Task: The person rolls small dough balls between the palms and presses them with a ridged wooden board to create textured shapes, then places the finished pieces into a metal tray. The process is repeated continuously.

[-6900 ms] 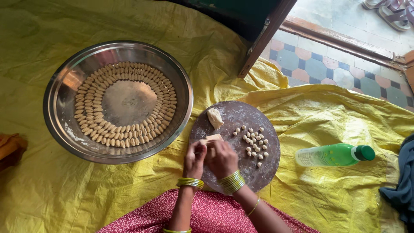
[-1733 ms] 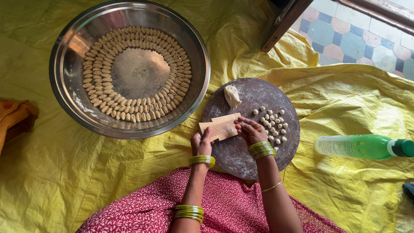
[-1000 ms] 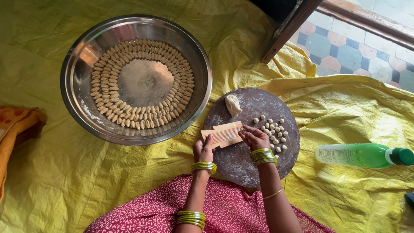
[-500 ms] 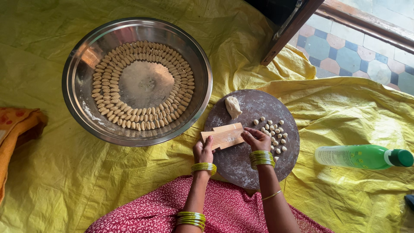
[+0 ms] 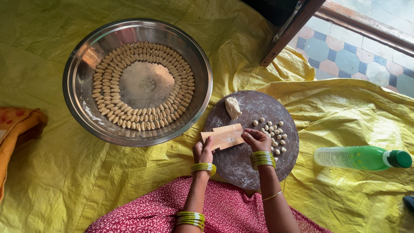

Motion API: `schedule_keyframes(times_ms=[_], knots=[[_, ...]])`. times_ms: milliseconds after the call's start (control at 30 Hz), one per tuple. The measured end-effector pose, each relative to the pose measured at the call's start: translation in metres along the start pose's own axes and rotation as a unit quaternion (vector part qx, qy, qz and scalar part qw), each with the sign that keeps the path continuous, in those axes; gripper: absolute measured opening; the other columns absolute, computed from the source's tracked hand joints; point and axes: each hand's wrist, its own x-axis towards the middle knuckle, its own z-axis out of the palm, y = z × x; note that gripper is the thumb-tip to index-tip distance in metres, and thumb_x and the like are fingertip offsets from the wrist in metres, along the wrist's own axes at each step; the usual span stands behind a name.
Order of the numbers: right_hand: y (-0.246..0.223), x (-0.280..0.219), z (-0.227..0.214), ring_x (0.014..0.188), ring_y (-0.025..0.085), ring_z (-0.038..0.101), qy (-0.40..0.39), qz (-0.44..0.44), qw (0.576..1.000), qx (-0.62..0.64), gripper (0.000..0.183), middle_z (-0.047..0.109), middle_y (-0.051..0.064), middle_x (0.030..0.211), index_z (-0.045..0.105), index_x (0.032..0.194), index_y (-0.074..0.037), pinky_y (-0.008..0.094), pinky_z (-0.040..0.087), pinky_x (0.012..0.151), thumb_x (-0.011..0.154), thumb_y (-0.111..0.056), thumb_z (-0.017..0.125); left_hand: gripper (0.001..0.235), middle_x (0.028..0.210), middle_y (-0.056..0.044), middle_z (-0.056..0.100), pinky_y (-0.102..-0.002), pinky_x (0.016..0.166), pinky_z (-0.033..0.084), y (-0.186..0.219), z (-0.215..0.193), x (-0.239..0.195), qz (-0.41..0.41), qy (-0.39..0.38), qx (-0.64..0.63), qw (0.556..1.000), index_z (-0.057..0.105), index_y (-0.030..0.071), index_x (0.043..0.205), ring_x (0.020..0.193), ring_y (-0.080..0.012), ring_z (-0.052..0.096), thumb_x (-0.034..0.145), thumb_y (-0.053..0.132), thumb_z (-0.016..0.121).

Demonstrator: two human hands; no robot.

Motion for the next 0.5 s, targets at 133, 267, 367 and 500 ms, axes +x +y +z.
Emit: schedule_keyframes(times_ms=[133, 267, 367, 500], knots=[[-0.0042, -0.0009, 0.0017, 0.095, 0.025, 0.078, -0.008, 0.016, 0.999, 0.028, 0.028, 0.078, 0.018, 0.104, 0.071, 0.115, 0.008, 0.034, 0.066, 0.087, 0.089, -0.001, 0.072, 0.04, 0.076, -0.01, 0.073, -0.028, 0.054, 0.048, -0.0022, 0.0001, 0.0006, 0.005, 0.002, -0.009, 1.0, 0.071, -0.002, 0.088, 0.058, -0.0122, 0.058, 0.097, 0.037, 0.066], [-0.0066, -0.0022, 0.002, 0.092, 0.024, 0.078, -0.002, 0.016, 0.999, 0.043, 0.026, 0.078, 0.017, 0.1, 0.072, 0.114, 0.005, 0.033, 0.067, 0.082, 0.089, 0.001, 0.071, 0.043, 0.074, -0.011, 0.072, -0.029, 0.054, 0.049, -0.0013, 0.0001, 0.0008, -0.011, 0.007, 0.0, 1.0, 0.07, -0.004, 0.085, 0.058, -0.0136, 0.058, 0.097, 0.037, 0.067], [-0.0051, -0.0019, 0.0002, 0.086, 0.021, 0.077, 0.018, 0.011, 0.999, 0.033, 0.021, 0.078, 0.016, 0.098, 0.073, 0.112, 0.004, 0.031, 0.065, 0.073, 0.09, 0.001, 0.072, 0.04, 0.075, -0.009, 0.073, -0.028, 0.055, 0.049, 0.0005, 0.0001, -0.0002, -0.009, 0.008, -0.003, 1.0, 0.072, -0.002, 0.087, 0.058, -0.0131, 0.059, 0.096, 0.037, 0.066], [0.0009, 0.0031, -0.0042, 0.081, 0.02, 0.076, 0.028, -0.006, 0.999, 0.047, 0.019, 0.078, 0.015, 0.094, 0.075, 0.107, 0.004, 0.028, 0.065, 0.068, 0.089, 0.003, 0.074, 0.041, 0.076, -0.01, 0.072, -0.028, 0.055, 0.048, 0.0028, -0.0003, -0.0009, -0.013, 0.008, 0.014, 1.0, 0.072, -0.001, 0.087, 0.059, -0.0129, 0.058, 0.096, 0.038, 0.066]])
